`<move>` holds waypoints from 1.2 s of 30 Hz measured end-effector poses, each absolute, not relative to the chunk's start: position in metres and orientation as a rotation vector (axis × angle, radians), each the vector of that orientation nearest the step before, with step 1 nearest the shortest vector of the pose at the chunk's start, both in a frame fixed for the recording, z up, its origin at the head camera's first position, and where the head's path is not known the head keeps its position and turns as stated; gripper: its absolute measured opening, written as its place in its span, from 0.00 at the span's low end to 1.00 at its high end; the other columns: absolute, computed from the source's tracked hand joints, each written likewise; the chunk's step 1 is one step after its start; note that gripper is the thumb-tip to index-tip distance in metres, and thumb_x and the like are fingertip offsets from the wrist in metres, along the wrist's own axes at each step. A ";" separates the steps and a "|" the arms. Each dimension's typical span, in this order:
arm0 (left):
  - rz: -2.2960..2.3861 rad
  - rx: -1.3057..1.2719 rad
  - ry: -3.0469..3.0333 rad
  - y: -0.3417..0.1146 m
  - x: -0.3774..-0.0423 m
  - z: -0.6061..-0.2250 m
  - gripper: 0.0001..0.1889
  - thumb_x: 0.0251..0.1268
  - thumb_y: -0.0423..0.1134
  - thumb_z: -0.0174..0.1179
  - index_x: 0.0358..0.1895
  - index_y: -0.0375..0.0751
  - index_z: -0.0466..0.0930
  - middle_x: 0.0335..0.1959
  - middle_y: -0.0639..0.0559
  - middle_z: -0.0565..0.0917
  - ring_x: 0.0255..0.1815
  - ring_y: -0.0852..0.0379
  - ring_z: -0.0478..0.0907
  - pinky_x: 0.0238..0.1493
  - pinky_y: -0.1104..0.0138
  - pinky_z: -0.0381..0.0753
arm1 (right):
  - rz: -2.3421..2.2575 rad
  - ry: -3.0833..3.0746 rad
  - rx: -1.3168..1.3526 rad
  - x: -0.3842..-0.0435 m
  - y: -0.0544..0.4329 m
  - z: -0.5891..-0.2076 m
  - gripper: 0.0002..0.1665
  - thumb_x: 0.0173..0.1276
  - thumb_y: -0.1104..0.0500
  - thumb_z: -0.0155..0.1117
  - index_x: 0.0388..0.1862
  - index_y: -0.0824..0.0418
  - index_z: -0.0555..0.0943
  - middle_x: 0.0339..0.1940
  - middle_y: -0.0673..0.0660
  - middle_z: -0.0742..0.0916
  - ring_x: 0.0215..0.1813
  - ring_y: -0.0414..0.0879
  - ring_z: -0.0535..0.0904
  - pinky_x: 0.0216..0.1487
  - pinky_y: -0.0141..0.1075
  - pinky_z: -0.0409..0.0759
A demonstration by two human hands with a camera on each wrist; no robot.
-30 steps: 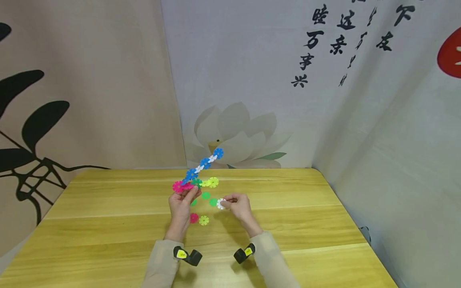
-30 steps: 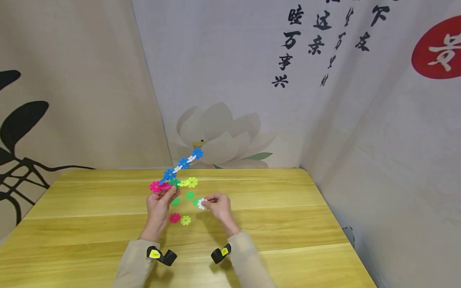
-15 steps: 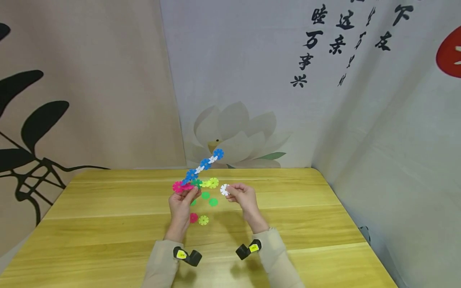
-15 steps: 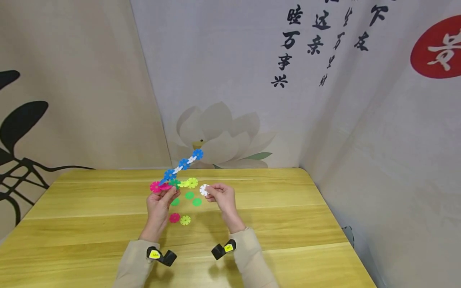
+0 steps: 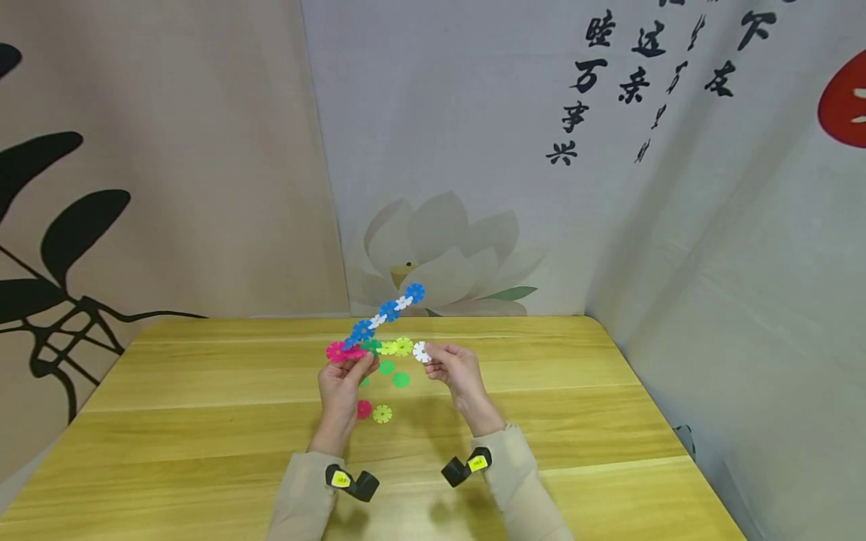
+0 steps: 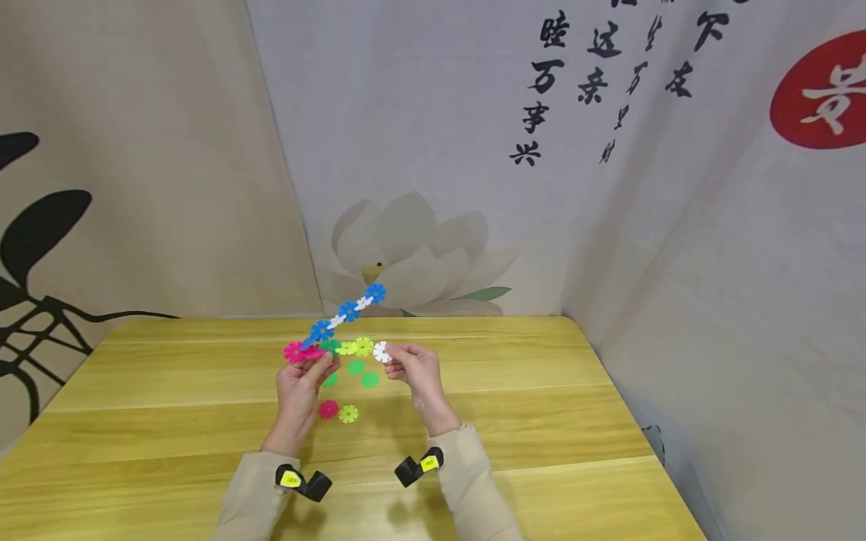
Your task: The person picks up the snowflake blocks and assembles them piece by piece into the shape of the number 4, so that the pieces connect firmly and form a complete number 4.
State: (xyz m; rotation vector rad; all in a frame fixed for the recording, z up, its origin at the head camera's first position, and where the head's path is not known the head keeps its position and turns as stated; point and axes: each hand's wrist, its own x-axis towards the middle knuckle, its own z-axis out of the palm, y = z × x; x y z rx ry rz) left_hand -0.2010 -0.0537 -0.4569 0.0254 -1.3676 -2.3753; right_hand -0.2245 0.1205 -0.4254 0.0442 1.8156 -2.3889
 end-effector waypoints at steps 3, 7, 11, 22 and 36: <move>-2.382 0.029 -1.366 -0.054 -0.201 -0.457 0.11 0.58 0.21 0.59 0.28 0.43 0.81 0.26 0.54 0.85 0.27 0.61 0.83 0.36 0.69 0.84 | -2.384 1.832 0.054 -0.225 0.120 -0.425 0.07 0.64 0.63 0.63 0.27 0.63 0.79 0.18 0.51 0.81 0.19 0.37 0.75 0.21 0.23 0.75; -2.385 0.020 -1.366 -0.053 -0.200 -0.458 0.11 0.58 0.21 0.59 0.28 0.42 0.81 0.26 0.54 0.85 0.28 0.61 0.84 0.36 0.69 0.84 | -2.379 1.849 0.067 -0.226 0.118 -0.425 0.07 0.64 0.64 0.62 0.26 0.63 0.78 0.17 0.50 0.81 0.18 0.37 0.74 0.19 0.22 0.73; -2.383 0.012 -1.373 -0.053 -0.200 -0.458 0.10 0.58 0.21 0.59 0.28 0.42 0.81 0.27 0.54 0.85 0.28 0.61 0.83 0.36 0.69 0.84 | -2.366 1.860 0.055 -0.225 0.119 -0.424 0.08 0.64 0.63 0.63 0.25 0.63 0.78 0.17 0.50 0.81 0.18 0.37 0.73 0.18 0.22 0.72; -2.316 0.042 -1.472 -0.052 -0.198 -0.458 0.10 0.57 0.22 0.61 0.27 0.43 0.81 0.24 0.56 0.84 0.26 0.62 0.83 0.36 0.70 0.83 | -2.310 1.932 0.050 -0.227 0.119 -0.419 0.07 0.64 0.65 0.63 0.26 0.66 0.79 0.15 0.51 0.80 0.16 0.37 0.74 0.17 0.23 0.73; -2.386 -0.110 -1.230 -0.045 -0.200 -0.469 0.06 0.58 0.24 0.61 0.29 0.39 0.80 0.29 0.53 0.86 0.29 0.59 0.84 0.37 0.67 0.84 | -2.271 1.985 0.035 -0.224 0.117 -0.411 0.06 0.62 0.67 0.63 0.27 0.69 0.78 0.14 0.52 0.80 0.15 0.38 0.74 0.17 0.24 0.75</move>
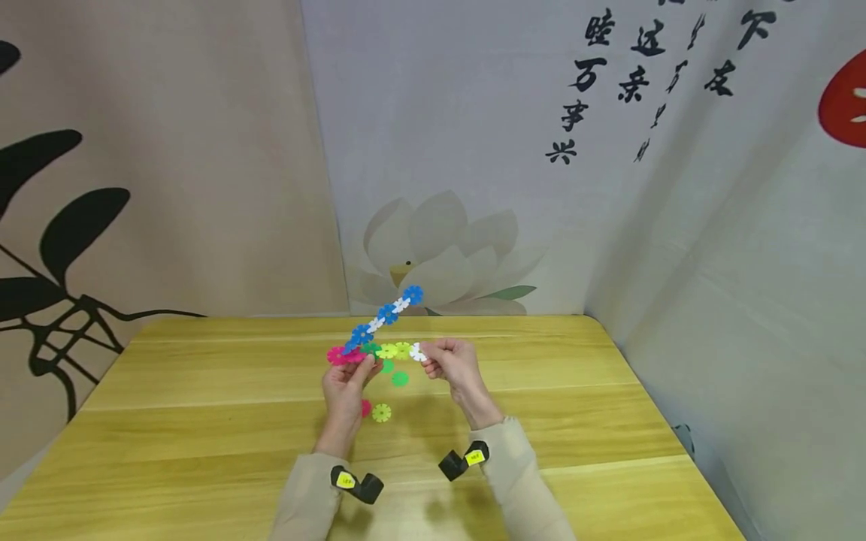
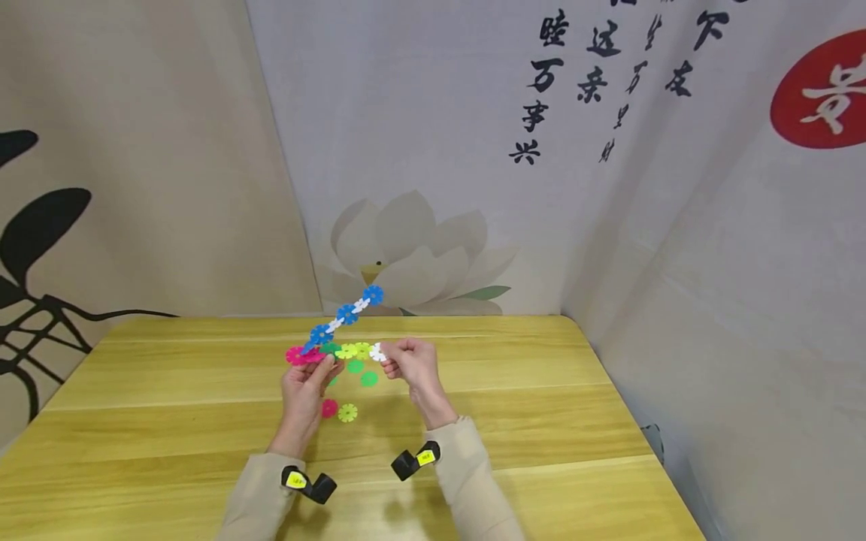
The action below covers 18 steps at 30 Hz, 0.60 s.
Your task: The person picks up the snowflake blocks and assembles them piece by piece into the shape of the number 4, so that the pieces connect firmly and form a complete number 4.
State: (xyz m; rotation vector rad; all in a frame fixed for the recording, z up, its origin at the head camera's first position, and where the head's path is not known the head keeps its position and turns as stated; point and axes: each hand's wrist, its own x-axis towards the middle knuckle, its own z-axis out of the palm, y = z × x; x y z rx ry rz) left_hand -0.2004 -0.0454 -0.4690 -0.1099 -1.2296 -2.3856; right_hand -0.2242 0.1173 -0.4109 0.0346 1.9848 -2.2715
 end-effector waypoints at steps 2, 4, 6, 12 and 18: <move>-2.428 -0.198 -1.135 -0.045 -0.209 -0.483 0.06 0.58 0.24 0.61 0.30 0.39 0.81 0.30 0.50 0.86 0.31 0.57 0.84 0.38 0.66 0.84 | -2.285 1.971 0.027 -0.224 0.117 -0.413 0.06 0.62 0.67 0.63 0.28 0.70 0.78 0.14 0.52 0.80 0.15 0.38 0.74 0.17 0.24 0.75; -2.443 -0.218 -1.104 -0.043 -0.210 -0.485 0.07 0.58 0.23 0.59 0.29 0.38 0.81 0.30 0.49 0.86 0.31 0.57 0.84 0.39 0.65 0.84 | -2.300 1.959 0.016 -0.224 0.116 -0.415 0.06 0.62 0.67 0.63 0.28 0.70 0.79 0.15 0.52 0.81 0.15 0.38 0.74 0.17 0.24 0.75; -2.451 -0.210 -1.109 -0.041 -0.210 -0.484 0.09 0.57 0.21 0.58 0.27 0.38 0.80 0.28 0.49 0.85 0.30 0.57 0.84 0.39 0.65 0.84 | -2.311 1.955 -0.005 -0.223 0.114 -0.415 0.06 0.62 0.67 0.62 0.29 0.71 0.79 0.15 0.52 0.81 0.15 0.38 0.74 0.17 0.24 0.75; -2.446 -0.077 -1.218 -0.033 -0.202 -0.469 0.11 0.56 0.18 0.57 0.23 0.35 0.82 0.23 0.52 0.84 0.27 0.59 0.83 0.38 0.65 0.84 | -2.308 1.971 -0.065 -0.221 0.109 -0.415 0.06 0.62 0.69 0.62 0.30 0.74 0.78 0.14 0.52 0.81 0.15 0.38 0.75 0.17 0.24 0.76; -2.447 -0.024 -1.294 -0.030 -0.202 -0.471 0.03 0.53 0.21 0.63 0.28 0.20 0.80 0.23 0.49 0.84 0.26 0.58 0.84 0.37 0.65 0.84 | -2.296 1.995 -0.057 -0.221 0.107 -0.418 0.07 0.61 0.67 0.64 0.28 0.72 0.78 0.14 0.51 0.81 0.14 0.38 0.74 0.16 0.25 0.75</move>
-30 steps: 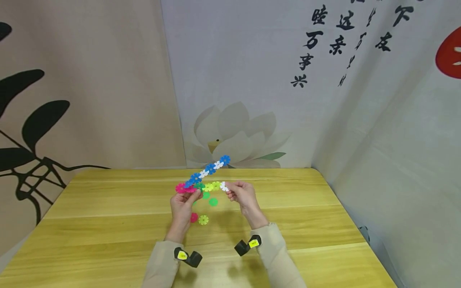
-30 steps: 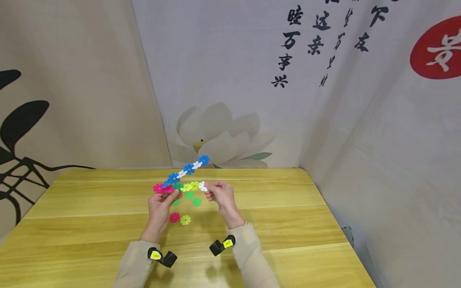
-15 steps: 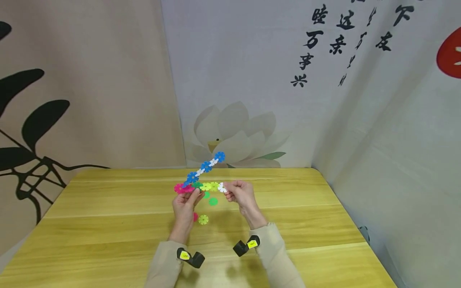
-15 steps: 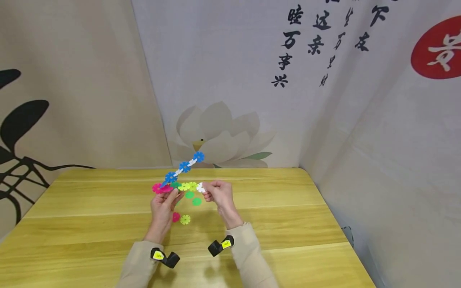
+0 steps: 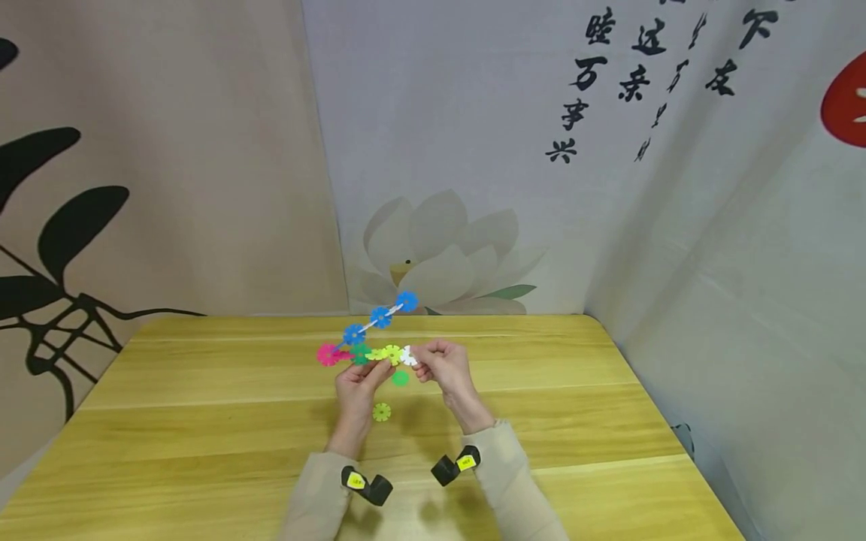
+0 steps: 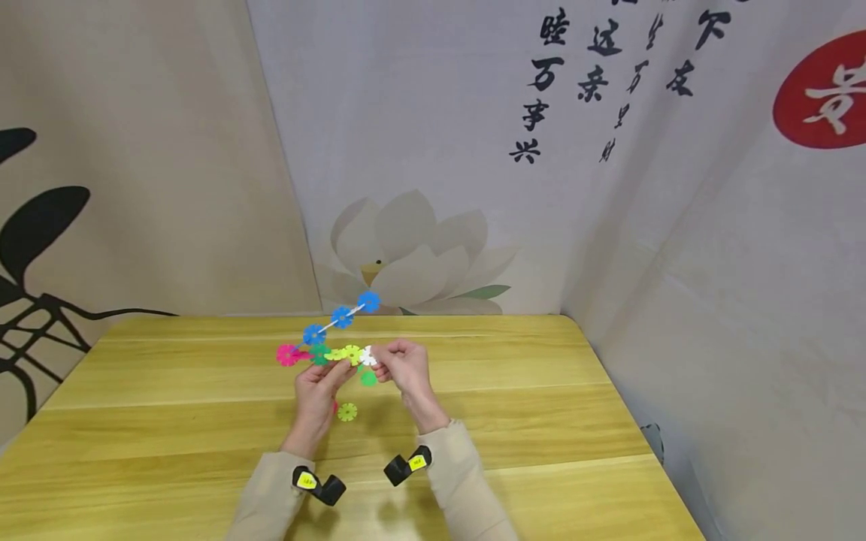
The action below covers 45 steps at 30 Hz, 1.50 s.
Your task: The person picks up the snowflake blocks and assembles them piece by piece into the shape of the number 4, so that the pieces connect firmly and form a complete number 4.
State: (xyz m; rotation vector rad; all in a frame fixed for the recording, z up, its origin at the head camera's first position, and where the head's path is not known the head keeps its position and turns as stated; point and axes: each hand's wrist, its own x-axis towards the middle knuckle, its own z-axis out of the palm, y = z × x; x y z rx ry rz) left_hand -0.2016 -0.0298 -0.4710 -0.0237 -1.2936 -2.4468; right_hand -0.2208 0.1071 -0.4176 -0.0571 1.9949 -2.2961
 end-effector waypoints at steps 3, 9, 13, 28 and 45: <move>-2.456 -0.020 -1.282 -0.029 -0.201 -0.472 0.03 0.52 0.21 0.64 0.27 0.22 0.80 0.22 0.49 0.84 0.26 0.58 0.84 0.37 0.65 0.84 | -2.289 2.012 -0.052 -0.220 0.107 -0.420 0.07 0.61 0.67 0.65 0.28 0.71 0.78 0.14 0.51 0.81 0.14 0.37 0.74 0.16 0.25 0.75; -2.432 -0.084 -1.278 -0.031 -0.201 -0.472 0.10 0.50 0.19 0.63 0.23 0.37 0.84 0.21 0.50 0.84 0.25 0.57 0.84 0.36 0.65 0.84 | -2.252 2.040 -0.050 -0.217 0.107 -0.420 0.07 0.61 0.68 0.64 0.25 0.68 0.76 0.13 0.51 0.80 0.14 0.36 0.73 0.15 0.24 0.73; -2.373 -0.158 -1.307 -0.033 -0.201 -0.470 0.15 0.50 0.15 0.60 0.21 0.39 0.84 0.20 0.52 0.84 0.23 0.58 0.83 0.33 0.67 0.84 | -2.231 2.040 -0.039 -0.215 0.106 -0.418 0.09 0.61 0.69 0.63 0.22 0.67 0.76 0.12 0.51 0.79 0.13 0.36 0.72 0.14 0.24 0.73; -2.188 -0.131 -1.521 -0.038 -0.196 -0.469 0.05 0.50 0.20 0.64 0.24 0.18 0.78 0.18 0.56 0.84 0.21 0.61 0.83 0.31 0.72 0.83 | -2.300 1.831 0.183 -0.209 0.096 -0.420 0.11 0.62 0.69 0.60 0.22 0.63 0.72 0.14 0.51 0.78 0.15 0.36 0.71 0.16 0.22 0.72; -2.118 -0.088 -1.520 -0.043 -0.198 -0.468 0.03 0.51 0.24 0.66 0.23 0.31 0.84 0.20 0.53 0.85 0.23 0.62 0.83 0.34 0.72 0.83 | -2.377 1.691 0.149 -0.207 0.091 -0.425 0.06 0.64 0.64 0.62 0.27 0.64 0.77 0.17 0.50 0.81 0.17 0.36 0.75 0.20 0.24 0.77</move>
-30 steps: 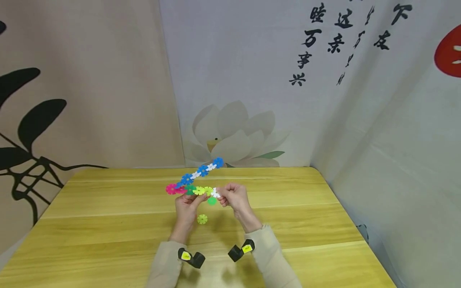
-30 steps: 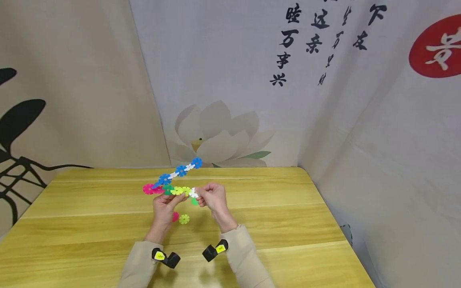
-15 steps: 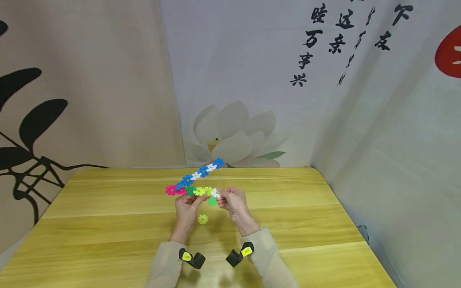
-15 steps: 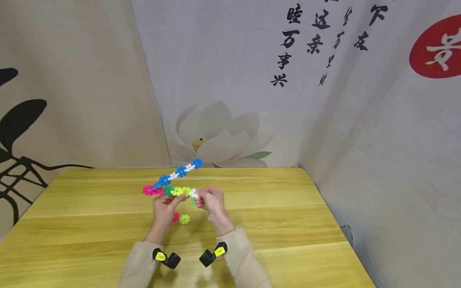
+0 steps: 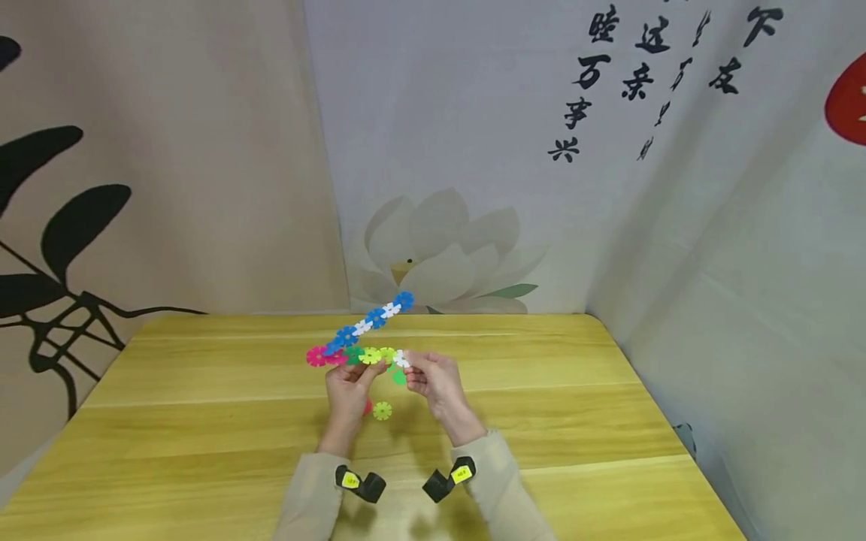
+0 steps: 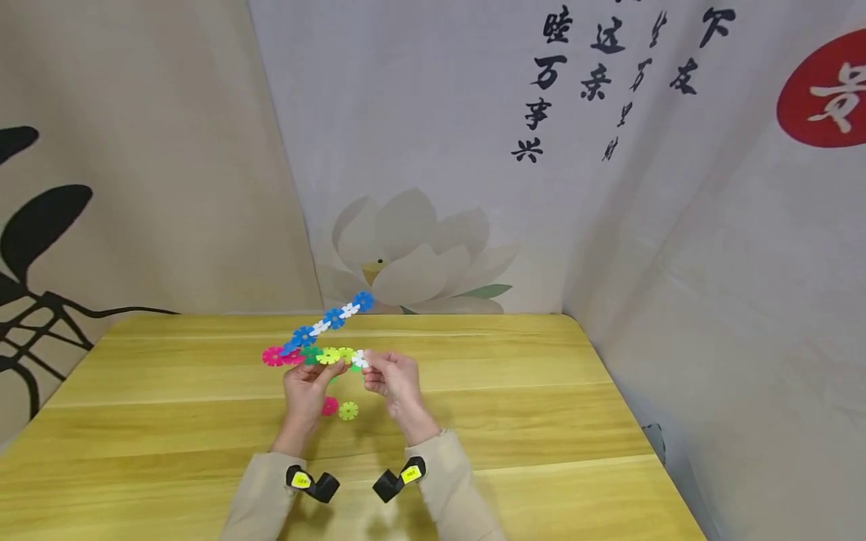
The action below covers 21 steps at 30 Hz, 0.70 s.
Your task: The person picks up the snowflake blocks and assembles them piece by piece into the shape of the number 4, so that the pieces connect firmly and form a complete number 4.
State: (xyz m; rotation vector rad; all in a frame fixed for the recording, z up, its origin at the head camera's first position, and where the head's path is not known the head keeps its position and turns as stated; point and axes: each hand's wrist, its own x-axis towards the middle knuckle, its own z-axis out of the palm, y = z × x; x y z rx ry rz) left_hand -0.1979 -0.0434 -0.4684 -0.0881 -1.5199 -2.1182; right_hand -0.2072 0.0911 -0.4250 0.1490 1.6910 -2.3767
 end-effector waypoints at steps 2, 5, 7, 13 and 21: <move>-2.149 -0.092 -1.480 -0.043 -0.199 -0.468 0.08 0.51 0.21 0.64 0.22 0.37 0.84 0.20 0.54 0.85 0.23 0.62 0.83 0.36 0.72 0.83 | -2.401 1.627 0.104 -0.207 0.093 -0.426 0.06 0.65 0.64 0.61 0.28 0.64 0.77 0.18 0.50 0.82 0.17 0.35 0.75 0.20 0.23 0.77; -2.173 -0.101 -1.446 -0.042 -0.199 -0.468 0.13 0.51 0.18 0.62 0.21 0.42 0.84 0.20 0.57 0.84 0.23 0.62 0.83 0.37 0.71 0.83 | -2.399 1.575 0.044 -0.206 0.095 -0.426 0.08 0.66 0.62 0.60 0.27 0.63 0.78 0.17 0.50 0.82 0.17 0.35 0.76 0.20 0.23 0.77; -2.189 -0.110 -1.433 -0.042 -0.198 -0.468 0.15 0.51 0.18 0.61 0.21 0.44 0.83 0.20 0.57 0.84 0.23 0.62 0.83 0.38 0.71 0.83 | -2.374 1.566 0.015 -0.206 0.096 -0.427 0.10 0.67 0.61 0.59 0.26 0.63 0.78 0.16 0.49 0.81 0.16 0.35 0.75 0.19 0.23 0.76; -2.169 -0.169 -1.491 -0.044 -0.196 -0.464 0.09 0.51 0.20 0.63 0.21 0.36 0.83 0.20 0.56 0.84 0.23 0.62 0.83 0.35 0.70 0.83 | -2.228 1.729 -0.040 -0.206 0.100 -0.423 0.13 0.68 0.60 0.57 0.23 0.62 0.77 0.12 0.48 0.76 0.13 0.34 0.67 0.15 0.22 0.66; -2.126 -0.212 -1.594 -0.045 -0.193 -0.461 0.08 0.51 0.21 0.65 0.25 0.16 0.76 0.19 0.59 0.83 0.22 0.63 0.82 0.31 0.72 0.83 | -2.093 1.948 -0.035 -0.206 0.104 -0.415 0.11 0.67 0.63 0.57 0.24 0.64 0.77 0.12 0.47 0.74 0.13 0.33 0.63 0.13 0.21 0.60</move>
